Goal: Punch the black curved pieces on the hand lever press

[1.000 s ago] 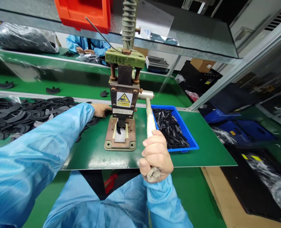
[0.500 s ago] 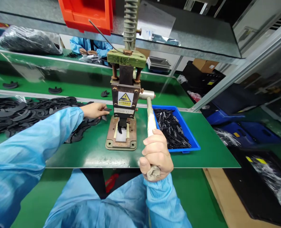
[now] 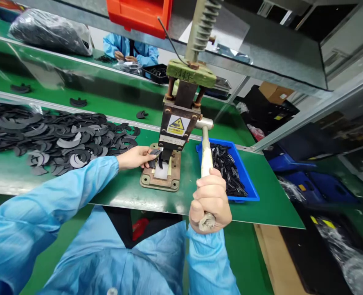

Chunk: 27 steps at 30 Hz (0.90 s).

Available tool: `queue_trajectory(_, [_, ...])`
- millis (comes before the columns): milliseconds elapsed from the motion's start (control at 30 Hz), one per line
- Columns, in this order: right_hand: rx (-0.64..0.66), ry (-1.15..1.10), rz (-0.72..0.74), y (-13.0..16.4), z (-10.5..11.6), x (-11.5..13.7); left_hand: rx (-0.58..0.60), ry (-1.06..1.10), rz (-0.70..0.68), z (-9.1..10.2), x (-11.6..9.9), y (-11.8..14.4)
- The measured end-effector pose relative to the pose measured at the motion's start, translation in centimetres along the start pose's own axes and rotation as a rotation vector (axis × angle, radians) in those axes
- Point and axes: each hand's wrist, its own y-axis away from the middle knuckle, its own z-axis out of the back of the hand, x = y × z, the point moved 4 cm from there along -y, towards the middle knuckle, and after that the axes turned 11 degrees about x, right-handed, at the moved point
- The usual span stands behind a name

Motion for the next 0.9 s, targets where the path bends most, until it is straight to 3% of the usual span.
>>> queue_trajectory(367, [-0.170,-0.021,0.088,-0.3,-0.9,-0.5,-0.014,-0.200,-0.068,0.4,-0.5,-0.2])
queue_trajectory(700, [-0.255,-0.082,0.117,-0.3,-1.3,-1.0,0.108,0.061,0.174,0.2,-0.7,-0.9])
queue_trajectory(900, [-0.234,-0.074,0.143,-0.4,-1.3,-0.8,0.089,0.221,0.250,-0.5,-0.7,-0.5])
